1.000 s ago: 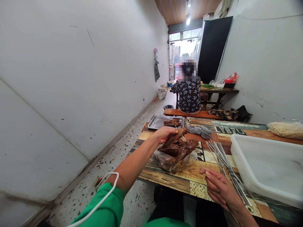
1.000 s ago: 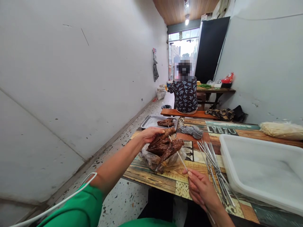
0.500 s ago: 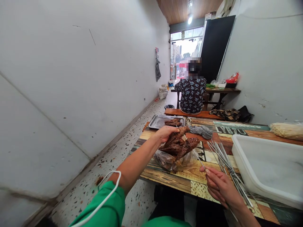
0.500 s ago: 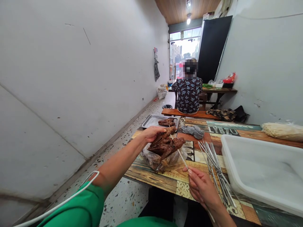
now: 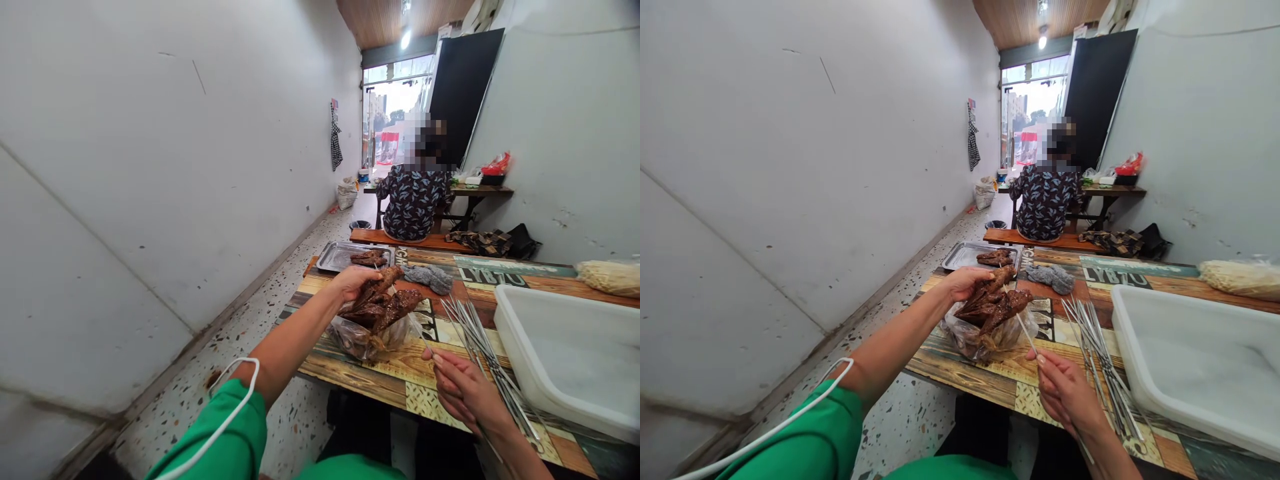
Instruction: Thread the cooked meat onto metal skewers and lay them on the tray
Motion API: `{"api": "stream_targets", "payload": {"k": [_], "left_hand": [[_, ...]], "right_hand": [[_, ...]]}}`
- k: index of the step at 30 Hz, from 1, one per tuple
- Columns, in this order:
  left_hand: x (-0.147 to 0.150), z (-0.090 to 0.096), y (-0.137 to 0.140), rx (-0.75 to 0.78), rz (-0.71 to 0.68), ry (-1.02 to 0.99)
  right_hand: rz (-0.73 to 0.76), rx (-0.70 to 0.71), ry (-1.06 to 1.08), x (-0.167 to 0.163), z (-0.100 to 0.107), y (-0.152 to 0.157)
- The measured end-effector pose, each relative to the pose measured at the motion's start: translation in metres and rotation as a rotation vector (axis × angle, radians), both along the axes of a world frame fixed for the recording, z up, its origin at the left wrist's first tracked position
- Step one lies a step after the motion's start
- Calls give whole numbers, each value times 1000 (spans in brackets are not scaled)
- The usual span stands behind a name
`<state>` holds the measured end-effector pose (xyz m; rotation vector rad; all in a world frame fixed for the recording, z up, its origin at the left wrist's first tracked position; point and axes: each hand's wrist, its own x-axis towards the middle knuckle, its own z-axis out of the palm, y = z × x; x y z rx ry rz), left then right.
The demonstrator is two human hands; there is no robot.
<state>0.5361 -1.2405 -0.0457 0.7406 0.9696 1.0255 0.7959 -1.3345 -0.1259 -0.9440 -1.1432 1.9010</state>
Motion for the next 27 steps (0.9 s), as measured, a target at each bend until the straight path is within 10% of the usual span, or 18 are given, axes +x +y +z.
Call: {"api": "stream_targets", "payload": {"k": [27], "left_hand": [[6, -5, 3, 19, 58, 35]], "right_hand": [[3, -2, 10, 12, -8, 4]]}}
